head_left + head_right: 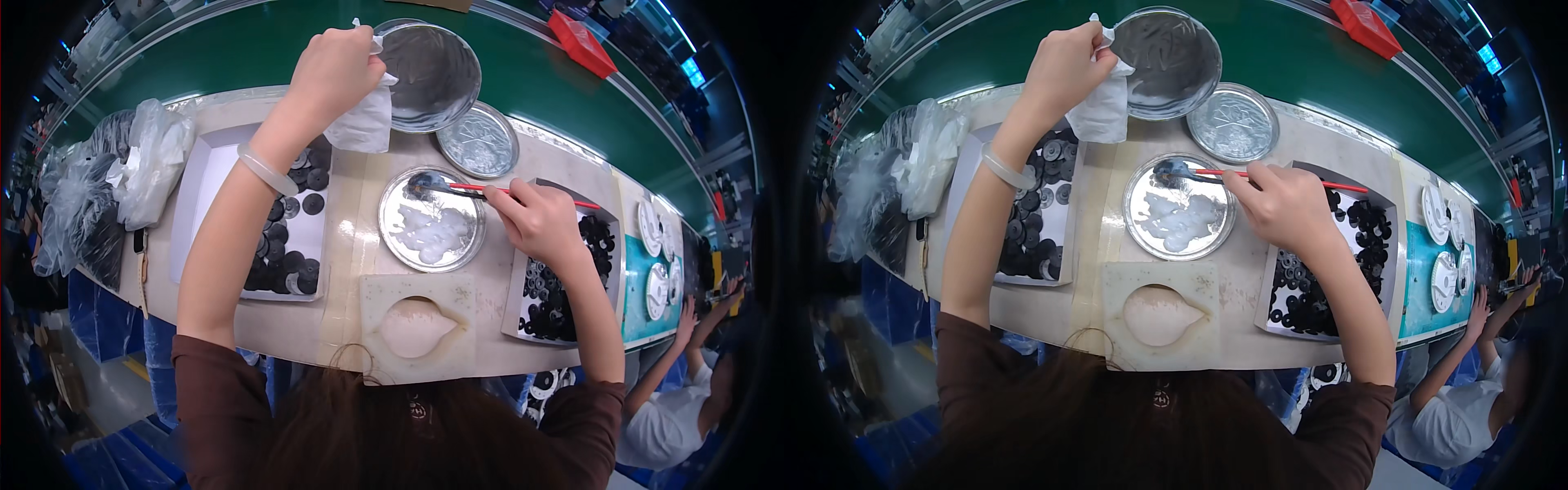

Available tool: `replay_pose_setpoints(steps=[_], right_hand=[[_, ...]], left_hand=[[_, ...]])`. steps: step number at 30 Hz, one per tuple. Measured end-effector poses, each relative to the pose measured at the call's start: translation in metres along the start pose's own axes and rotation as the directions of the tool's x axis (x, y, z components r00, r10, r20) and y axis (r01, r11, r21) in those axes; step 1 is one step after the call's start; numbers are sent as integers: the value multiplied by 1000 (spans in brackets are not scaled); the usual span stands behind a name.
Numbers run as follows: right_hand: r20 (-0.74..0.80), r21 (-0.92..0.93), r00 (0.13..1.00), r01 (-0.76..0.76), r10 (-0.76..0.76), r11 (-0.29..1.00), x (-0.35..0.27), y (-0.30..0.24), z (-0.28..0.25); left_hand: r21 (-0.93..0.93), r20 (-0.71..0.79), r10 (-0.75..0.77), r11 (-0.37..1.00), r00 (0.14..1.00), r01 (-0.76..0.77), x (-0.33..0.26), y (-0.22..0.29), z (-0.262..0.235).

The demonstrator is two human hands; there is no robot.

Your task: Applying adhesive to small black circular components using a brush and mounting them on a plate.

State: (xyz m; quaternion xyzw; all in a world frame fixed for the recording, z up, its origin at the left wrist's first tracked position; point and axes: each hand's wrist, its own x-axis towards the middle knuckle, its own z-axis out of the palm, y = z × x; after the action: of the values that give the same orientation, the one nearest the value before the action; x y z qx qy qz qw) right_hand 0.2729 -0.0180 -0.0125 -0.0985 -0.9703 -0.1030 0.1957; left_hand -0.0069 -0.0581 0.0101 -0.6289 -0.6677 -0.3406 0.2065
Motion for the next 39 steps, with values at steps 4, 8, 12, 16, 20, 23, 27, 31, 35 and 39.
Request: replay_pose_setpoints(steps=[4, 8, 12, 16, 20, 23, 27, 31, 35, 39], right_hand=[[-69, -2, 998, 17, -17, 1000, 3, 0, -7], [46, 357, 958, -281, 283, 891, 7, -1, -9], [263, 581, 811, -566, 523, 585, 7, 5, -4], [199, 540, 882, -462, 427, 704, 8, 1, -4], [95, 400, 976, -217, 195, 890, 3, -4, 0], [29, 565, 927, -325, 375, 759, 2, -7, 0], [39, 552, 942, -299, 334, 778, -1, -3, -2], [-36, 362, 970, -211, 239, 908, -2, -3, -5], [-77, 278, 982, -144, 172, 950, -5, -2, 6], [313, 727, 748, -585, 585, 359, -6, 2, -2]], left_hand=[[6, -1, 4, 1000, 1000, -4, 1, 2, -1], [8, -5, -2, 1000, 1000, 2, 0, 1, 0], [6, -10, 1, 1000, 1000, -1, 0, 1, 0], [4, -5, -4, 1000, 1000, 4, 0, 0, 0], [-3, -13, -1, 1000, 1000, 1, -1, -1, 1], [0, -2, -4, 1000, 1000, 4, 0, -1, 0], [10, -17, 12, 1000, 1000, -12, 0, -2, 1], [15, 61, -35, 999, 998, 34, 1, 4, -3], [16, 59, -18, 1000, 998, 18, 1, 3, -2], [17, 56, -21, 1000, 998, 20, 1, 5, -3]])
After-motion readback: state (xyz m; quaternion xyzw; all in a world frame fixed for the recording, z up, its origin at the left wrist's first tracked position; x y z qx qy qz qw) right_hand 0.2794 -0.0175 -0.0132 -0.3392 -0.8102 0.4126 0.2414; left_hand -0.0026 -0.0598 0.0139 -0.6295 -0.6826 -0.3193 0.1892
